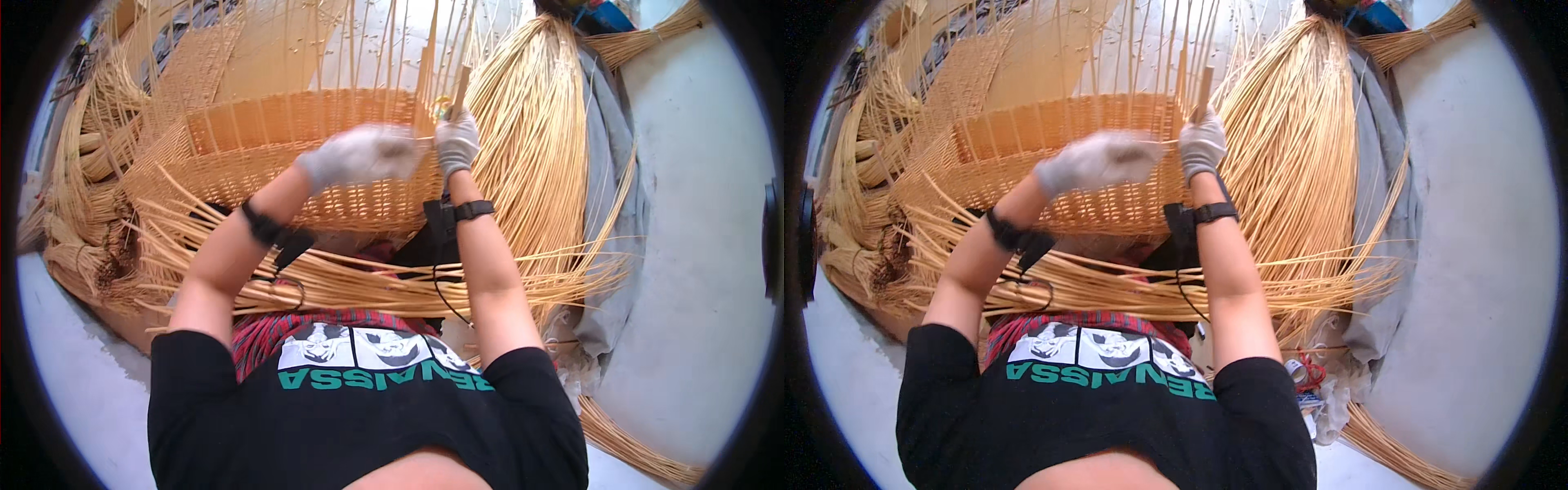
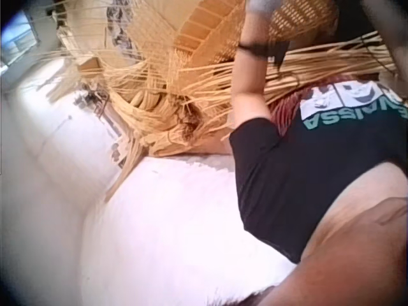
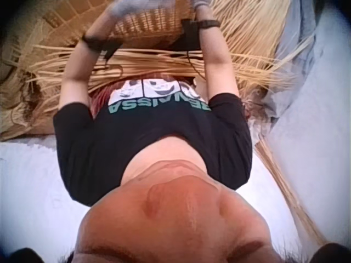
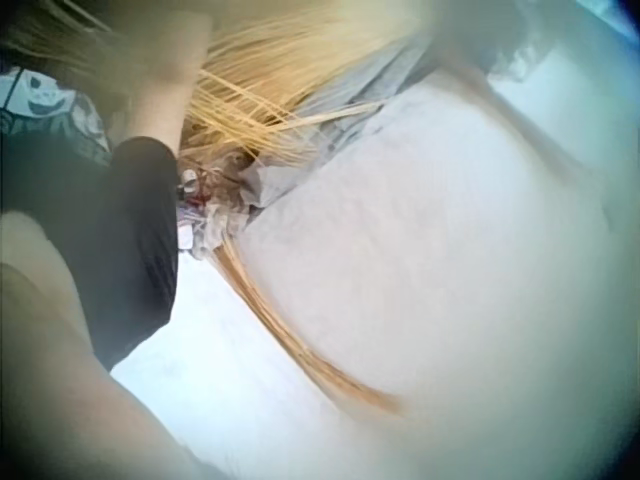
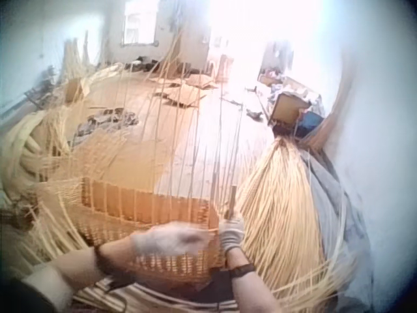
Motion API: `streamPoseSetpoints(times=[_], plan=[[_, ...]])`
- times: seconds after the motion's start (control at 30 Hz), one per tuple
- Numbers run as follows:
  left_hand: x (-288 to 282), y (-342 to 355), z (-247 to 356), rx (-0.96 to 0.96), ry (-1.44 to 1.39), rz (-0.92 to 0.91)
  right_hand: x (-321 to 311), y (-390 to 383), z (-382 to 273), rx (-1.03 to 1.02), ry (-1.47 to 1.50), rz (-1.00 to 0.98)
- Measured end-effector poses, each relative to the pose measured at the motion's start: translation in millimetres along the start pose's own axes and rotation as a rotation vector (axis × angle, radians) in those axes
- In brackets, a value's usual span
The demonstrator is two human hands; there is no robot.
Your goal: Weaving a large rectangular wicker basket and trimming excess strands with snips.
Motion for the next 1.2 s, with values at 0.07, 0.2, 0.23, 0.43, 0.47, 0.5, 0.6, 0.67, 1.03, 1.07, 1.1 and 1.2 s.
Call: streamPoseSetpoints(times=[0.07, 0.2, 0.23, 0.43, 0.47, 0.5, 0.6, 0.67, 1.03, 1.07, 1.1, 1.2], plan=[[53.0, -132.1, 6.7, -0.467, -0.172, -0.620, -11.8, -4.4, -4.6, -0.062, -0.044, 0.051], [43.1, -259.1, 2.9, -0.928, -0.266, -0.462, -40.7, -31.8, -3.6, 0.096, -0.007, -0.104], [30.3, -263.1, -2.1, -0.885, -0.172, -0.404, -53.6, -49.7, -18.9, 0.062, 0.068, -0.093], [-14.5, -130.2, 18.7, -0.527, 0.208, 0.088, -25.2, -226.0, -81.0, 0.477, 0.572, -1.219], [-10.7, -105.9, 36.6, -0.383, 0.122, 0.083, -27.3, -243.6, -93.0, 0.568, 0.631, -1.279], [-8.9, -86.4, 56.0, -0.219, 0.029, 0.051, -41.2, -218.6, -106.1, 0.439, 0.648, -1.167], [-49.4, -95.8, 39.2, -0.385, 0.202, 0.095, -156.0, -108.4, -142.0, -0.093, 0.625, -0.319], [-96.8, -137.2, 1.9, -0.613, 0.070, 0.339, -221.2, -58.8, -107.9, 0.199, 1.034, 0.046], [19.4, -139.7, -94.0, -0.839, -0.091, 0.507, -117.5, -59.9, 18.2, 0.226, 1.069, 0.001], [23.7, -138.5, -92.1, -0.861, -0.038, 0.436, -105.6, -60.8, 30.7, 0.299, 1.159, -0.071], [22.8, -140.7, -87.6, -0.890, 0.046, 0.403, -98.1, -63.5, 45.8, 0.388, 1.157, -0.081], [13.7, -139.1, -72.5, -0.897, 0.083, 0.457, -73.6, -64.5, 63.0, 0.454, 1.087, -0.190]])
Point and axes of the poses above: each hand's wrist, its own y-axis towards the middle knuckle, its own x-axis out of the palm, z = x × y, the point moved 10 cm from there along y, towards the middle knuckle, and after that the axes turned 6 degrees about x, right-handed, at the moved point
